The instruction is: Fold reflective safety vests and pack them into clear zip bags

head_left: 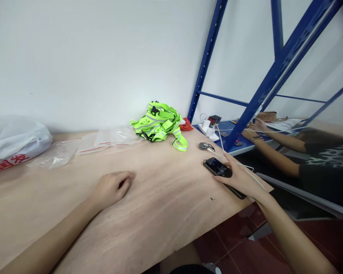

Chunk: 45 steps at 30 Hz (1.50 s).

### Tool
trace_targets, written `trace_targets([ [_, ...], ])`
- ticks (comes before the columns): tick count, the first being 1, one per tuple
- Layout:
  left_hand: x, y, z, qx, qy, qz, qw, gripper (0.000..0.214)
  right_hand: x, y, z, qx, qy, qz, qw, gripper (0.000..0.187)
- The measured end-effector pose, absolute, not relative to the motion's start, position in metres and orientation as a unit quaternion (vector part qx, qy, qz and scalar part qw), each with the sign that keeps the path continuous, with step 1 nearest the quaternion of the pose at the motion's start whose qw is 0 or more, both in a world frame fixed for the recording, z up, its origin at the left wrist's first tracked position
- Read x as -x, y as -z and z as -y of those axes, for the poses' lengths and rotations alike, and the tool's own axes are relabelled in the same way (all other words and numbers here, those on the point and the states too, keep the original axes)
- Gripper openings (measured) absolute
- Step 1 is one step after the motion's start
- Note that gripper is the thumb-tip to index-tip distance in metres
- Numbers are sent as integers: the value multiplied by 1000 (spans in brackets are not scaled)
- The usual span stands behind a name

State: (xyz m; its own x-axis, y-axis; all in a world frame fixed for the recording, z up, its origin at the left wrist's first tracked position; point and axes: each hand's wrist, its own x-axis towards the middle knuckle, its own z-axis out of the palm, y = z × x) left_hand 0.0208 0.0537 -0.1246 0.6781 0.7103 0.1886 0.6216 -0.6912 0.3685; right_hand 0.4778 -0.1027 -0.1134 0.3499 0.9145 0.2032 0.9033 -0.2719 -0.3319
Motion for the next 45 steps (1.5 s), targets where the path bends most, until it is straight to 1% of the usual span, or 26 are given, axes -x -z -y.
trace_targets([
  [7,-23,123,-52,-911,-170,-351,137,30,-481,121,98,808,2,539,240,106],
  [12,-24,125,-52,-908,-180,-354,135,26,-486,121,95,801,1,544,250,96],
  [15,-25,126,-52,-906,-185,-356,133,25,-489,120,93,799,-4,548,248,93],
  [22,-23,125,-53,-908,-183,-350,139,26,-492,123,88,820,2,526,223,109],
  [27,-23,122,-52,-908,-170,-354,144,26,-486,114,90,832,-8,522,189,107],
  [34,-24,121,-51,-906,-170,-355,153,27,-481,108,92,824,5,536,182,102],
  [39,-24,122,-52,-907,-171,-354,152,26,-475,104,94,820,26,550,156,95],
  [42,-24,123,-52,-906,-172,-357,151,26,-461,98,85,815,67,560,132,88],
  [45,-25,125,-52,-905,-186,-353,147,25,-436,88,56,778,111,598,158,77],
])
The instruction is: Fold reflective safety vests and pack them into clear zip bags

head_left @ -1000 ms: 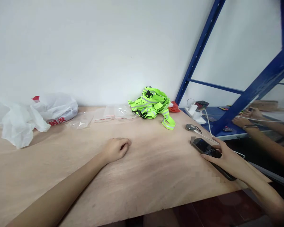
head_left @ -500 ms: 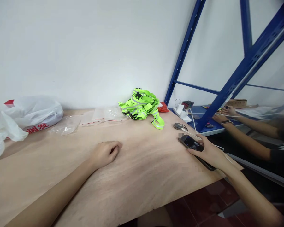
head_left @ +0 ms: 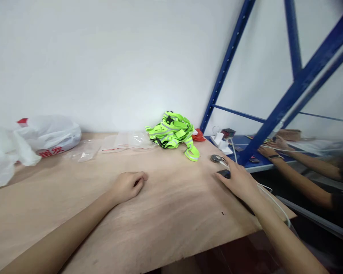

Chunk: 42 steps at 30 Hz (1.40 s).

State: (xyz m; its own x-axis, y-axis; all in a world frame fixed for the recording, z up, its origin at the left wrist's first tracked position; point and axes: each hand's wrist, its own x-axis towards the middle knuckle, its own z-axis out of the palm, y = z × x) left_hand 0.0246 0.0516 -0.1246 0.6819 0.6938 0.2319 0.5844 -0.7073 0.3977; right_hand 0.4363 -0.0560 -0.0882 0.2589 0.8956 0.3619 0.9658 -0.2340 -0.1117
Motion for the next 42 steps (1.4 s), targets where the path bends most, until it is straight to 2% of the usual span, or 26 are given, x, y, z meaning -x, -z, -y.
trace_targets([
  [5,-25,125,-51,-900,-197,-362,143,23,-387,64,-37,680,89,695,217,64],
  [8,-25,126,-51,-898,-205,-360,150,22,-363,44,-103,670,91,709,200,59],
  [11,-25,127,-52,-899,-212,-350,158,21,-344,26,-156,677,114,706,175,63],
  [16,-26,128,-55,-892,-215,-353,184,24,-326,12,-205,710,100,686,124,78],
  [21,-27,127,-55,-890,-209,-356,195,25,-324,7,-227,750,68,643,141,64],
  [29,-27,123,-56,-890,-197,-359,201,28,-299,49,-213,738,102,657,116,35],
  [35,-26,126,-58,-885,-212,-361,206,30,-278,78,-149,682,159,697,153,30],
  [37,-26,128,-59,-872,-234,-364,229,29,-271,88,-120,614,171,747,188,24],
  [42,-26,130,-67,-771,-369,-368,366,31,-238,124,-42,310,208,872,316,19],
])
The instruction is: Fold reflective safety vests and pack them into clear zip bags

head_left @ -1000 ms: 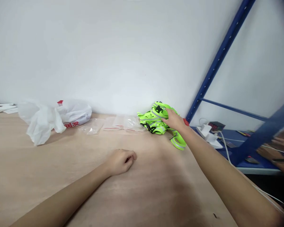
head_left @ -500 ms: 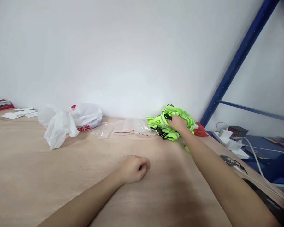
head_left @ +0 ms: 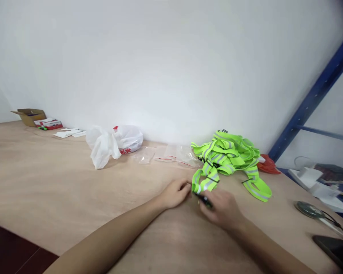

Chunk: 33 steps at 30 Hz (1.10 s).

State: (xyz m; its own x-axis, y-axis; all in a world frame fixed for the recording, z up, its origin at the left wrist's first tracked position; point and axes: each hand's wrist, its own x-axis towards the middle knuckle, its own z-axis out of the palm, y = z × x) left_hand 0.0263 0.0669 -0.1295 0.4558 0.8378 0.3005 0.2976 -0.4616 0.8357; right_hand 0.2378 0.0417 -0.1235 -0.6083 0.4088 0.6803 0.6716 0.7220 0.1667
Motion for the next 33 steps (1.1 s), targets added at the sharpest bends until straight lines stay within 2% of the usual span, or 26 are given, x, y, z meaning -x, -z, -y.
trace_targets([
  [4,-26,130,-70,-693,-418,-378,450,39,-187,154,15,56,190,924,327,18],
  [8,-27,132,-65,-710,-371,-350,486,49,-152,168,44,1,188,928,321,18],
  [14,-25,123,-49,-845,-258,-359,301,66,-162,150,52,-4,161,923,349,11],
  [16,-25,120,-48,-863,-235,-353,273,67,-169,137,54,-17,150,914,375,10],
  [18,-24,120,-48,-866,-234,-344,278,66,-177,122,57,-23,154,905,397,16],
  [21,-23,118,-47,-860,-227,-334,311,65,-195,98,57,36,195,886,419,31],
  [26,-22,108,-31,-873,-207,-299,325,57,-249,84,24,229,259,860,376,19],
  [31,-25,100,-34,-862,-167,-306,367,63,-304,111,-42,386,212,842,310,33],
  [33,-27,98,-40,-859,-136,-302,390,52,-316,125,-58,423,164,842,290,38],
])
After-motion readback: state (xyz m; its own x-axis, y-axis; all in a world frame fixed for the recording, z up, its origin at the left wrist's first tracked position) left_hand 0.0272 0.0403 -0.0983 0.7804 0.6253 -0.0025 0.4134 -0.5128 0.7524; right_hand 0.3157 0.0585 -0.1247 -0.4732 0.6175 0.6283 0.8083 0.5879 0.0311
